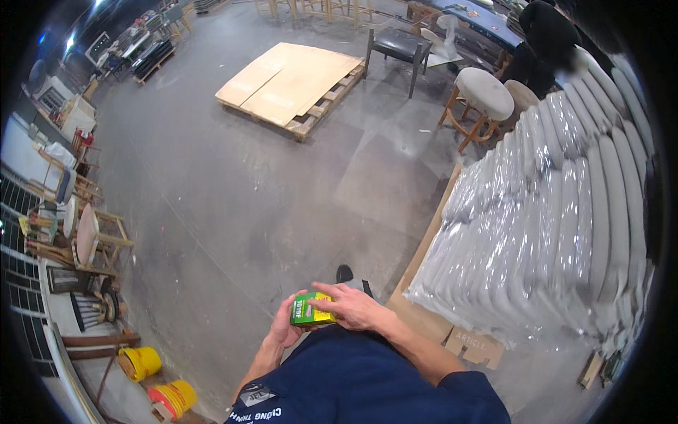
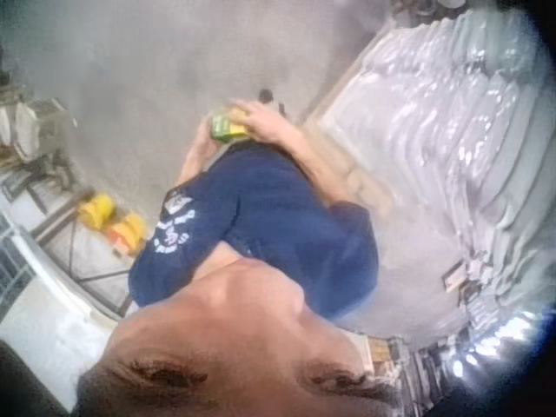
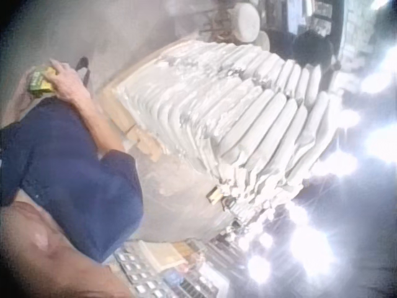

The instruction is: The person trims excess fabric from a cushion, smooths and folds the cover, then uses a staple gun to attach the fabric to the cushion base. They also retrieve a box of staples from a locker and load the staple gun before continuing to staple the cushion.

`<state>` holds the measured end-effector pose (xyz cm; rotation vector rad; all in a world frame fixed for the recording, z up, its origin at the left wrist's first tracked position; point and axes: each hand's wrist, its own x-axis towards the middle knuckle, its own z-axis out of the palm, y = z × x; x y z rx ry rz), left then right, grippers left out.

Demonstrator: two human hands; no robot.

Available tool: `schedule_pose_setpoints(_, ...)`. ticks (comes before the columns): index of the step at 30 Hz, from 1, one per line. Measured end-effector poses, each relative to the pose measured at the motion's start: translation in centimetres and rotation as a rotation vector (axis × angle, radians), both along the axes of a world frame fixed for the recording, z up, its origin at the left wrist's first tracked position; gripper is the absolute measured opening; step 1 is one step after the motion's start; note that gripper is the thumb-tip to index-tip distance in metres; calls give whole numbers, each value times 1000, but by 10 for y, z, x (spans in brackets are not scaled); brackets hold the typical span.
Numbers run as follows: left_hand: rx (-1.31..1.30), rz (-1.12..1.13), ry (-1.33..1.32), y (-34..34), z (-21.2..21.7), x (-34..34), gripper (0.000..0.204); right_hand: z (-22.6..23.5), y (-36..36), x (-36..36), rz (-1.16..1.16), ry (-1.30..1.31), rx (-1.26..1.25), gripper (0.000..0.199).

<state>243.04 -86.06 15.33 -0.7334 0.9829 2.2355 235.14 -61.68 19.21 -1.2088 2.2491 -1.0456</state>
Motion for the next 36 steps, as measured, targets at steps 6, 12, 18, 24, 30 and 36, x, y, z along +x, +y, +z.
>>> schedule_pose_setpoints(6,-168,-121,73,-18,41,-221,71,22,1,-214,-67,-292,-156,72)
schedule_pose_setpoints(12,-306,37,500,5,-15,-465,56,-11,-4,-419,-374,-891,-246,47)
schedule_pose_setpoints(18,-260,-125,261,69,-9,-735,44,-6,52,-617,-678,-1033,-340,43)
schedule_pose_setpoints(24,-340,-531,341,168,17,-960,42,29,149,-763,-949,-545,-308,56)
schedule_pose_setpoints(30,-408,-590,325,298,14,-1136,39,-3,250,-914,-1087,-623,-523,66)
schedule_pose_setpoints(36,-472,-329,427,415,24,-1275,35,12,381,-1096,-1095,-418,-311,67)
